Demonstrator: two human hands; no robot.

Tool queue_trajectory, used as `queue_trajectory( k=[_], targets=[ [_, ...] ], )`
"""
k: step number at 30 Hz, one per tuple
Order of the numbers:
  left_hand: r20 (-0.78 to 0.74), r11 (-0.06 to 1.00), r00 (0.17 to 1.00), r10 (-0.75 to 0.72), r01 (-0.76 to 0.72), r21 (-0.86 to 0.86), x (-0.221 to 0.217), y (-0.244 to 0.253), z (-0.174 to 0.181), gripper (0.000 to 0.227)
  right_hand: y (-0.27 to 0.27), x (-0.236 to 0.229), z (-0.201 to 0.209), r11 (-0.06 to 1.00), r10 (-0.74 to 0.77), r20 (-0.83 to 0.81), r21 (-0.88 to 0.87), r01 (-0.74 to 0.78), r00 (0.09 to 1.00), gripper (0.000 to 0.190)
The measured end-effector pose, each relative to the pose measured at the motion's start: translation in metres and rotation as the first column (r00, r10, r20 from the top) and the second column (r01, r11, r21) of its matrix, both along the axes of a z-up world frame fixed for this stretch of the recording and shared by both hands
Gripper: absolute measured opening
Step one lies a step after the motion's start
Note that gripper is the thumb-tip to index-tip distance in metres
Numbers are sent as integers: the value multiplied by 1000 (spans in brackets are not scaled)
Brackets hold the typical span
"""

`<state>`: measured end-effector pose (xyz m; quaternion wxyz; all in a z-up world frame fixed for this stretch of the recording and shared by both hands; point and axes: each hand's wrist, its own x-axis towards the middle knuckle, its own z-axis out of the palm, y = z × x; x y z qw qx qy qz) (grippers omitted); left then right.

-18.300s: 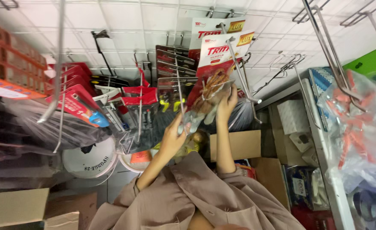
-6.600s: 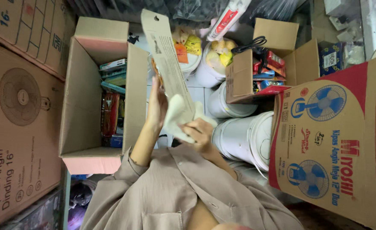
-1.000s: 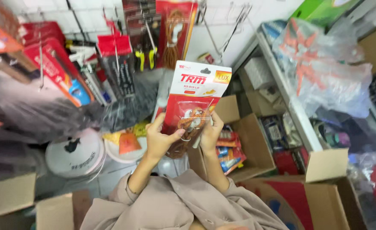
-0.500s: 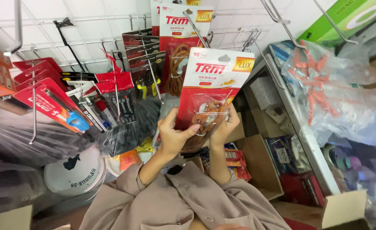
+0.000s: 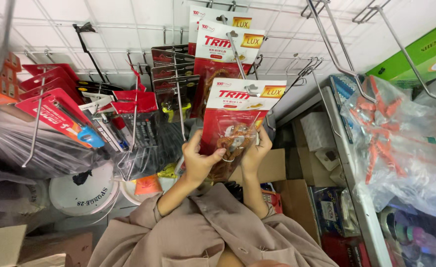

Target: The person wipes a packaged extension cord and a power plug with a cloth, handling them one at a time before returning them to a cluttered storage shelf.

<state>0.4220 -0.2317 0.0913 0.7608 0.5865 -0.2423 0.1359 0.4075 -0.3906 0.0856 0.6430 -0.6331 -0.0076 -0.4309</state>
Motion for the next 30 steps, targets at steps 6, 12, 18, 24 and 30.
queue_trajectory(
  k=[6, 12, 18, 24, 30],
  targets=[
    [-27, 999, 999, 45, -44, 8, 17, -10, -13, 45, -10, 28, -15, 999, 33, -22, 0, -33, 999, 17],
    [-59, 998, 996, 61, -61, -1, 38, -13, -6, 44, -20, 61, -17, 999, 41, -65, -31, -43, 997, 15],
    [-95, 998, 995, 40, -44, -48, 57, -18, 1, 45, -23, 83, -12, 985, 3, -66, -169, -15, 998, 13],
    [-98, 997, 993, 65, -68, -21, 63, -16, 11, 48, -16, 92, -3, 991, 63, -56, -113, -69, 996, 16],
    [-63, 992, 997, 39, -46, -119, 71, -19, 2, 64, -16, 98, -6, 996, 79, -49, -45, -81, 996, 25]
  ],
)
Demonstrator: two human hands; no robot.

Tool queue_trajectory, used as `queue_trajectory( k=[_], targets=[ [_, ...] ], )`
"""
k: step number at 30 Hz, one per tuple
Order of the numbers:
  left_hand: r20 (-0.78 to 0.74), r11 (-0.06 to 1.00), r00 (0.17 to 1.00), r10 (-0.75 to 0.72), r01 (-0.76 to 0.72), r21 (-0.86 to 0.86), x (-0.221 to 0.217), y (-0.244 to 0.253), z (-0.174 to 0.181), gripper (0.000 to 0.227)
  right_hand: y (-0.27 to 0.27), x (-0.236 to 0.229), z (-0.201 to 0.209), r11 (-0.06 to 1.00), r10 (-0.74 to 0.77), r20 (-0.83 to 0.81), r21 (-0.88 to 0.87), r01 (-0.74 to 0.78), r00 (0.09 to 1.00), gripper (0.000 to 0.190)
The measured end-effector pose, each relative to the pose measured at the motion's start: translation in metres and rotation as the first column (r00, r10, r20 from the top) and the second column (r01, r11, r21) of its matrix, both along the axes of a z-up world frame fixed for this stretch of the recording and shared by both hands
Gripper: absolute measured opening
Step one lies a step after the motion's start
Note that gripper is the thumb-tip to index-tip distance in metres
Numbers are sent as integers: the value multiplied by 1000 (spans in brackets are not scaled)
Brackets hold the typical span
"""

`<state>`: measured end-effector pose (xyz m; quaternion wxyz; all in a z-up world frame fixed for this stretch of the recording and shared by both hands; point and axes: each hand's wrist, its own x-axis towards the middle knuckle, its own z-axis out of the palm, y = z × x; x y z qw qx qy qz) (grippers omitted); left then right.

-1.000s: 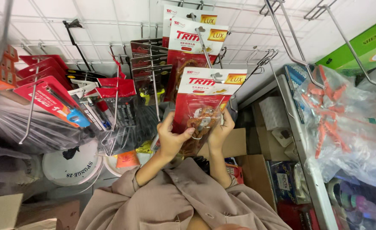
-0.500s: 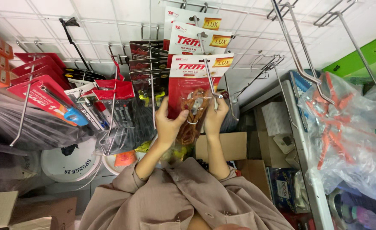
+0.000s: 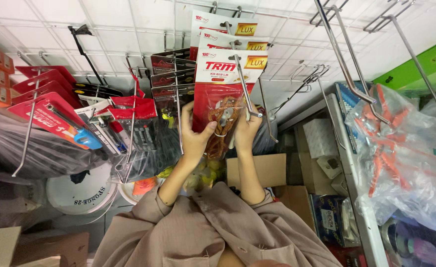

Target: The person wipes a packaged extension cord and a power plug with a cloth, handling them one at a time before returning them to a cluttered storage shelf.

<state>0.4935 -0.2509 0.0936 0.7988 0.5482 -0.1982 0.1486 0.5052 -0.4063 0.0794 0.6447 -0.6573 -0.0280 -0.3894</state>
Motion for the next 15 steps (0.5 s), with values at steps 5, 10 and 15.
queue_trajectory(
  k=[5, 10, 15],
  targets=[
    [-3, 1000, 1000, 23, -23, 10, 3, 0, -14, 69, -3, 4, -12, 999, -38, 13, -26, 38, 999, 27],
    [-14, 995, 999, 34, -33, 99, 2, 7, -21, 78, -10, 1, -25, 997, -48, -150, 53, 56, 988, 26],
    [73, 974, 992, 108, -120, 195, -10, 23, -28, 68, -11, -13, -38, 995, -93, -175, 29, 99, 980, 23]
  ],
)
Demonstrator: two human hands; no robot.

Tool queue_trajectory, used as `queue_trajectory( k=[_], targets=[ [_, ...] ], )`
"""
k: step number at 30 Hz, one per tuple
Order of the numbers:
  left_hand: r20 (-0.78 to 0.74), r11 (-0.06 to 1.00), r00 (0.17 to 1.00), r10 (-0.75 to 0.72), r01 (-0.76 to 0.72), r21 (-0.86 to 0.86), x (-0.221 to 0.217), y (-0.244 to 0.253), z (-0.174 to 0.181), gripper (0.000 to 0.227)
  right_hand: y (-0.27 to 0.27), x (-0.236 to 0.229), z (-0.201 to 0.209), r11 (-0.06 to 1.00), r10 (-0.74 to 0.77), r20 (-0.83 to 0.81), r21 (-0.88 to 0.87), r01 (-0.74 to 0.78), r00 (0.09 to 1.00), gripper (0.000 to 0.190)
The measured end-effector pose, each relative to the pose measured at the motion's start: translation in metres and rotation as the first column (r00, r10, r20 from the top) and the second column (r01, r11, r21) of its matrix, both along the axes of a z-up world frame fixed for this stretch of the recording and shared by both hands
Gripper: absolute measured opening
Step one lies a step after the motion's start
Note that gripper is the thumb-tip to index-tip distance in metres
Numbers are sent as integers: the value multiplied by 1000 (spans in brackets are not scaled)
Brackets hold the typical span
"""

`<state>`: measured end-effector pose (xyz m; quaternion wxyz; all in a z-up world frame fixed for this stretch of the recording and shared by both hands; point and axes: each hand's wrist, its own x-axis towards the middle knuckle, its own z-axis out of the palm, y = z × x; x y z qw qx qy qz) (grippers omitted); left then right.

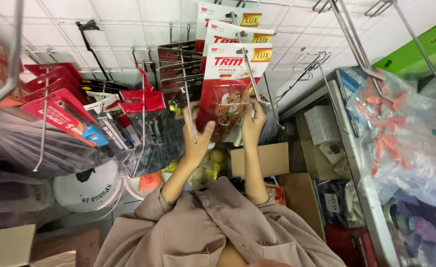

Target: The person wipes a packaged extension cord and a power plug with a cloth, handling them one at a time before returning them to a cluttered storage shelf.

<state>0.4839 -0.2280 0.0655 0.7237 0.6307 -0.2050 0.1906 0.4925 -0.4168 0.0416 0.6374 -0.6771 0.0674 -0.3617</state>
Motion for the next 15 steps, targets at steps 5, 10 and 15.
queue_trajectory(
  k=[5, 10, 15],
  targets=[
    [-74, 984, 995, 74, -60, 170, -9, 19, -27, 58, 5, -20, -15, 994, -4, 1, -108, 4, 1000, 34],
    [-61, 973, 996, 59, -44, 228, -15, 45, -69, 60, 18, -59, -37, 996, -91, -139, -19, 90, 986, 30],
    [-139, 980, 989, -48, 74, 182, -33, 65, -91, 57, 21, -101, -58, 981, -129, -167, 122, 150, 978, 29]
  ],
)
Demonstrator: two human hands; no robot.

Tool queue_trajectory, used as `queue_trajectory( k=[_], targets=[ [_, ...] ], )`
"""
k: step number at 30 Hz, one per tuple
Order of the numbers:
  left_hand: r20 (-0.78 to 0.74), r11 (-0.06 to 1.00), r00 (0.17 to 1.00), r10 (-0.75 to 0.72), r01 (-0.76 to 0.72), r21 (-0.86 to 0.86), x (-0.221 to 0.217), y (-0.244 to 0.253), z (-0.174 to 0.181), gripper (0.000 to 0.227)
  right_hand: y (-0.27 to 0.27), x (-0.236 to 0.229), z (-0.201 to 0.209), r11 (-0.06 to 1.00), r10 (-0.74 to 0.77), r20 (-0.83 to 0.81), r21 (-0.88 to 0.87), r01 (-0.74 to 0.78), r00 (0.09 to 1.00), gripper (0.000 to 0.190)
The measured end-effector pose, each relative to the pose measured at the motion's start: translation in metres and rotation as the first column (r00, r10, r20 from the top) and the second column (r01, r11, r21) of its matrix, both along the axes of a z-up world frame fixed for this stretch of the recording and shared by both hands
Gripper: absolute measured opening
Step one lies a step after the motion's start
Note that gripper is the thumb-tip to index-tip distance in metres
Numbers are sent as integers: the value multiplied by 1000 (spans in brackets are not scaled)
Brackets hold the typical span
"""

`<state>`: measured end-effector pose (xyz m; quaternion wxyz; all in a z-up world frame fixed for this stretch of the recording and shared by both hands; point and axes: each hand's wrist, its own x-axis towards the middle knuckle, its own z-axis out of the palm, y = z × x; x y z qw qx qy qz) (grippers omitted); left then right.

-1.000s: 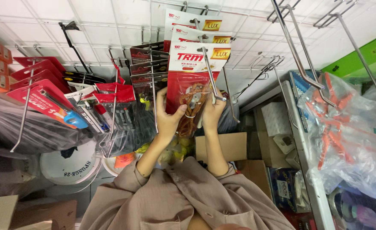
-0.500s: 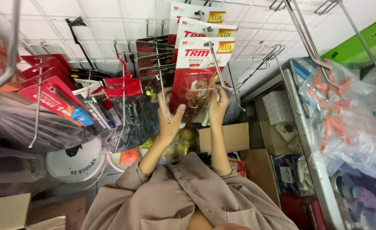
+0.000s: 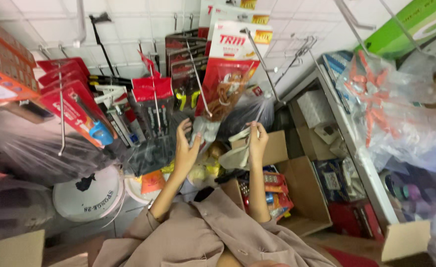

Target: The person wipes a packaged extension cord and a power plug with a cloth, handling them one at a time before returning them to a cluttered storage shelf.

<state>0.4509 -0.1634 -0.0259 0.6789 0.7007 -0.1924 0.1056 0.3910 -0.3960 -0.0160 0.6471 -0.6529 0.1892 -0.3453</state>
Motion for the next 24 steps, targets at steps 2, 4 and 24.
queue_trajectory(
  k=[2, 4, 24],
  targets=[
    [-46, 996, 996, -72, 70, -52, -15, 8, 2, 54, 1, -17, -2, 999, -33, 8, -31, 33, 999, 31],
    [-132, 981, 977, -166, 150, -124, -33, 17, 9, 51, 6, -36, 1, 991, -1, 64, -132, 9, 998, 33],
    [-324, 963, 907, -270, 257, -84, -365, 148, -47, 26, 217, -366, -61, 912, 401, -132, -36, -409, 906, 25]
  ],
)
